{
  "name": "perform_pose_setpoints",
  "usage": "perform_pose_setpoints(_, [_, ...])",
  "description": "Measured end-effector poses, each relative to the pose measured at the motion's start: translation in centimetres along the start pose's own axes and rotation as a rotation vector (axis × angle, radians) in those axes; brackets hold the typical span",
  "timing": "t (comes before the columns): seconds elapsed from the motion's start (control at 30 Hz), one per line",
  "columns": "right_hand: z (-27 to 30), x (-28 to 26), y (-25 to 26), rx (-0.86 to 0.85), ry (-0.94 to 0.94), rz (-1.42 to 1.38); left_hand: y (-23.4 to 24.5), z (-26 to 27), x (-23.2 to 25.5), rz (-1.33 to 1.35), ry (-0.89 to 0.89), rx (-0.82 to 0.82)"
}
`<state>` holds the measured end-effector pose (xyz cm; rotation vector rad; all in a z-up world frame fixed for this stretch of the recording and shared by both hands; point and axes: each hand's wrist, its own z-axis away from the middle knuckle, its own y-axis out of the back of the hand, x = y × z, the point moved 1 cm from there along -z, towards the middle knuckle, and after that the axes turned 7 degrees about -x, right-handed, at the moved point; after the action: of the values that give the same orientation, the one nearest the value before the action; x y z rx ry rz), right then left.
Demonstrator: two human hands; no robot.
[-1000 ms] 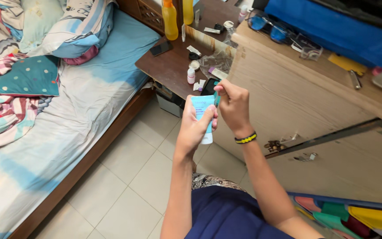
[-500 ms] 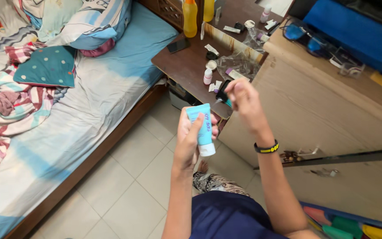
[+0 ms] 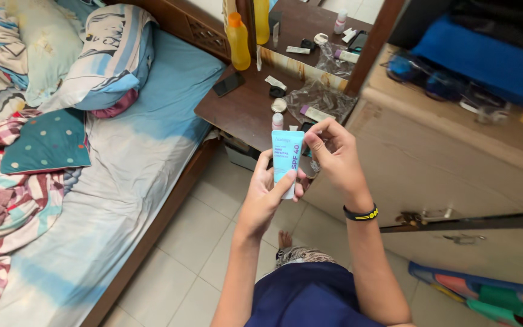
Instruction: The person organizes items on a cluttered bedside table and a nearby cabinet. They move a smartphone, a small bottle, and a hairbrush, then retrieve a tube of cream from a drawer and place it on the cabinet. Finally, they pick up and adjust a pair of sunglasses.
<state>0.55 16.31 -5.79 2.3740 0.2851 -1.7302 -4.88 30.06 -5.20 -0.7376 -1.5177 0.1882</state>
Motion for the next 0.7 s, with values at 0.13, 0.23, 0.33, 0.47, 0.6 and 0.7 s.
perform_pose_setpoints(0.13, [-1.5,0.9,-2.7,0.006,-0.048,-0.188,2.0,-0.8,-0.3,-0.098,-0.064,0.109])
perform_pose_setpoints(0.23, [-2.3,1.1,-5.0,0.064,-0.024,-0.144,3.8,-1.1,0.2,-0.135,-0.101,0.153])
perform_pose_setpoints(0.33, [-2.6,1.4,-7.2,0.136,-0.004,-0.250,5.5,-1.0,1.0,-0.169,-0.122,0.159])
perform_pose_setpoints(0.47, [-2.5,1.8,-9.9,0.168,-0.003,-0.283,8.2,-0.6,2.7,-0.015,-0.050,0.105])
perform_pose_setpoints(0.6, [-2.0,1.4,-13.2,0.209,0.059,-0.042,10.9,0.3,4.9,0.067,0.081,0.149])
perform_pose_setpoints(0.7, [-1.7,1.1,-15.8,0.310,0.020,0.006,12.6,1.0,6.3,0.011,0.119,0.101])
